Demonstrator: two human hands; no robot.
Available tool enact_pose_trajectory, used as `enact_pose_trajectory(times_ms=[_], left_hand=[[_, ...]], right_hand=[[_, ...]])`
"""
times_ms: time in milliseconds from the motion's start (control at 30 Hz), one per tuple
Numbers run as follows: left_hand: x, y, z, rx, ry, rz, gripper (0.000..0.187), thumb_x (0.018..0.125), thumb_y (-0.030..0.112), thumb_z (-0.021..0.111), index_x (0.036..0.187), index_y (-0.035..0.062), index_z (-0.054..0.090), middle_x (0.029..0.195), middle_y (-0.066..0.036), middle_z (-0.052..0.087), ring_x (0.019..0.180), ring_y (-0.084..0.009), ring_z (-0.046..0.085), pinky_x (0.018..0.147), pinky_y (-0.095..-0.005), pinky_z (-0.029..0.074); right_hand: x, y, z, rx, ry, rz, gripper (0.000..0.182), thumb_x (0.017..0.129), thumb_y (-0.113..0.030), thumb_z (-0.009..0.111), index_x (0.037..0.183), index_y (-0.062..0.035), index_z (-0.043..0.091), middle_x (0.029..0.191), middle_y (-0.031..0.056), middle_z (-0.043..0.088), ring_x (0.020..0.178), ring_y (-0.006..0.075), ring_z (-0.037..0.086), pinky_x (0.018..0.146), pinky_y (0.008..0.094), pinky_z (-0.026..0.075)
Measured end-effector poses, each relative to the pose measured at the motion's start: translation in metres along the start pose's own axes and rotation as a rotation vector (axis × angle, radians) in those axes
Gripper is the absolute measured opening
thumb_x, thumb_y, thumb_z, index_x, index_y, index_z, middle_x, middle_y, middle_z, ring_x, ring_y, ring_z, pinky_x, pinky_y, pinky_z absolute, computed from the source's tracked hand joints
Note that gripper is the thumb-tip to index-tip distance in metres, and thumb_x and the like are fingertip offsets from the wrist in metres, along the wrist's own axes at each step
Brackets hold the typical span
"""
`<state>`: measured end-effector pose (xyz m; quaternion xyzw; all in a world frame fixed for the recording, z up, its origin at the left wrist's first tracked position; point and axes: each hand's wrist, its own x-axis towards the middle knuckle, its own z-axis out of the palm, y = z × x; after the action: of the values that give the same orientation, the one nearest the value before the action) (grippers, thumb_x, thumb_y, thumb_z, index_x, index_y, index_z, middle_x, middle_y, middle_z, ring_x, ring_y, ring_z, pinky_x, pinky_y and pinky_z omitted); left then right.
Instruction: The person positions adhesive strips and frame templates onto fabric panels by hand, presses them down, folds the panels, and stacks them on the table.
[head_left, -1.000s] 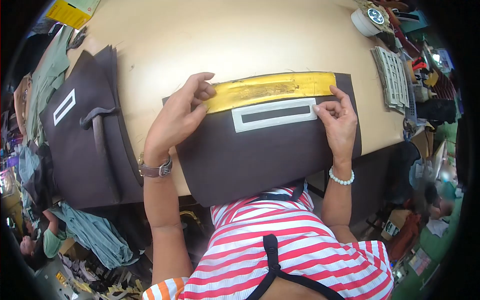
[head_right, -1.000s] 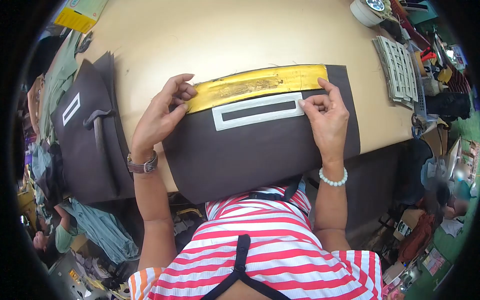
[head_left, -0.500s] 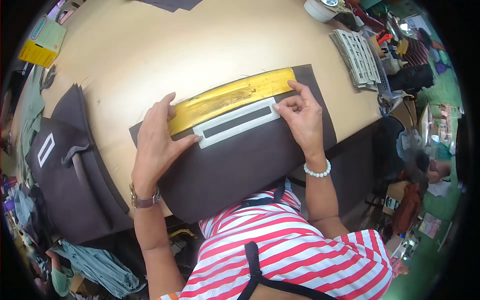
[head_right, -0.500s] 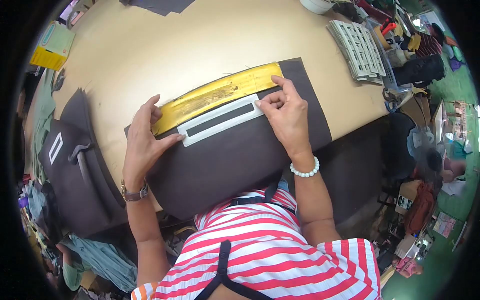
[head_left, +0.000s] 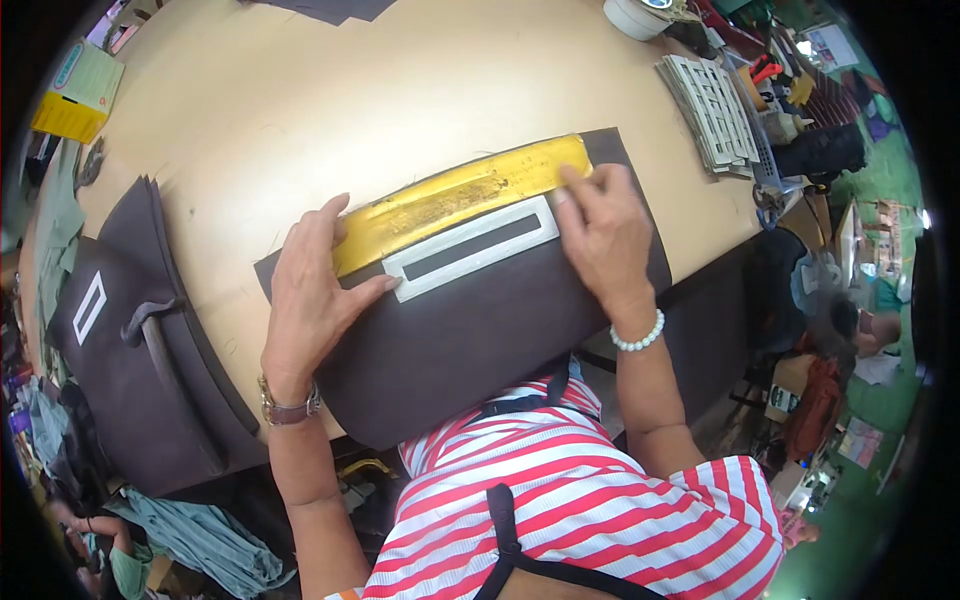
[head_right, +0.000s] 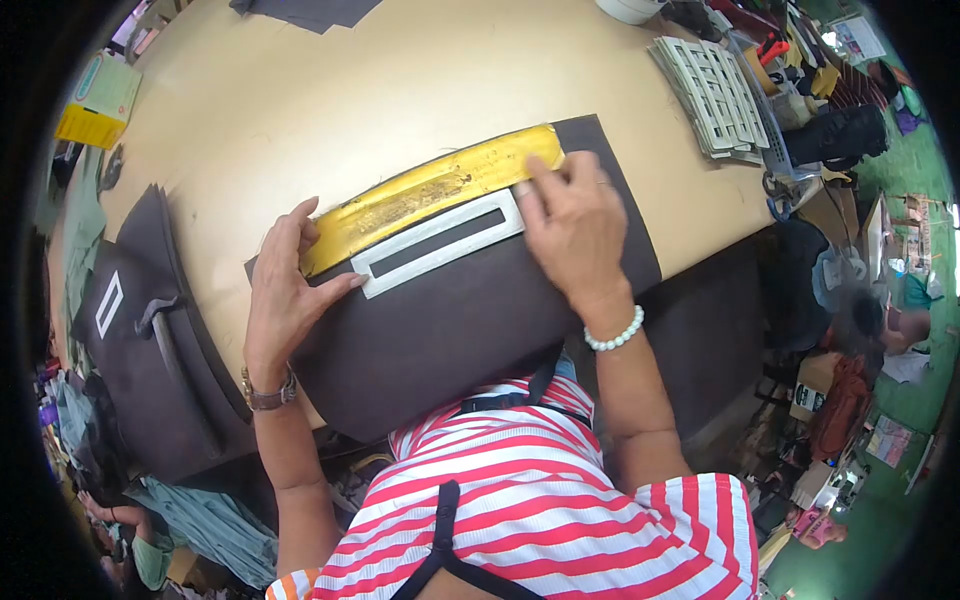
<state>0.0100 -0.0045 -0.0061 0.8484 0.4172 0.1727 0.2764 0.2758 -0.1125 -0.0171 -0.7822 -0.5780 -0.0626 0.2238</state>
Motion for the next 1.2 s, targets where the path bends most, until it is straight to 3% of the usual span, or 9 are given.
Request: enact_pose_trajectory(times_ms=[200, 300, 533, 767, 1200], left_hand=[[0.0, 0.0, 0.0, -0.002, 0.001, 0.009, 0.076, 0.062, 0.018, 0.082, 0.127, 0.0025, 0.046, 0.094, -0.013, 0.053, 0.091, -0.0288, 0.054, 0.081, -0.0386, 0.045], [0.0, 0.0, 0.0, -0.004, -0.003, -0.001, 0.078, 0.061, 0.018, 0.083, 0.128, 0.0027, 0.046, 0.094, -0.012, 0.053, 0.09, -0.0272, 0.053, 0.081, -0.0375, 0.045], [0.0, 0.0, 0.0, -0.004, 0.017, 0.012, 0.08, 0.058, 0.016, 0.084, 0.128, 0.0033, 0.047, 0.092, -0.009, 0.051, 0.089, -0.0243, 0.051, 0.081, -0.0356, 0.045], [0.0, 0.001, 0.0, 0.011, 0.001, 0.011, 0.078, 0.059, 0.016, 0.084, 0.127, 0.0034, 0.048, 0.092, -0.009, 0.05, 0.088, -0.0246, 0.051, 0.081, -0.0358, 0.044], [-0.001, 0.001, 0.0, -0.001, 0.009, 0.005, 0.075, 0.062, 0.017, 0.083, 0.127, 0.0032, 0.048, 0.095, -0.011, 0.052, 0.091, -0.0261, 0.053, 0.083, -0.0372, 0.045]], right_hand=[[0.012, 0.039, -0.003, -0.185, 0.228, 0.117, 0.016, 0.085, -0.014, 0.062, 0.095, -0.004, 0.069, 0.089, 0.0102, 0.057, 0.08, 0.0279, 0.059, 0.07, 0.0392, 0.048], [0.014, 0.033, -0.006, -0.052, 0.253, 0.045, 0.011, 0.082, -0.009, 0.064, 0.09, -0.0025, 0.069, 0.086, 0.0107, 0.059, 0.078, 0.0282, 0.06, 0.069, 0.0384, 0.048], [-0.015, -0.006, -0.003, 0.451, 0.067, 0.216, 0.011, 0.077, -0.011, 0.072, 0.077, -0.0016, 0.066, 0.081, 0.0108, 0.059, 0.076, 0.0281, 0.059, 0.068, 0.0371, 0.046], [-0.018, -0.01, 0.007, 0.307, 0.021, 0.236, 0.016, 0.075, -0.018, 0.075, 0.073, -0.0047, 0.065, 0.084, 0.0077, 0.058, 0.082, 0.0275, 0.056, 0.075, 0.0399, 0.042], [-0.013, -0.025, 0.009, 0.327, -0.018, 0.248, 0.037, 0.069, -0.013, 0.076, 0.1, -0.0035, 0.058, 0.082, 0.0085, 0.063, 0.079, 0.027, 0.06, 0.072, 0.0384, 0.046]])
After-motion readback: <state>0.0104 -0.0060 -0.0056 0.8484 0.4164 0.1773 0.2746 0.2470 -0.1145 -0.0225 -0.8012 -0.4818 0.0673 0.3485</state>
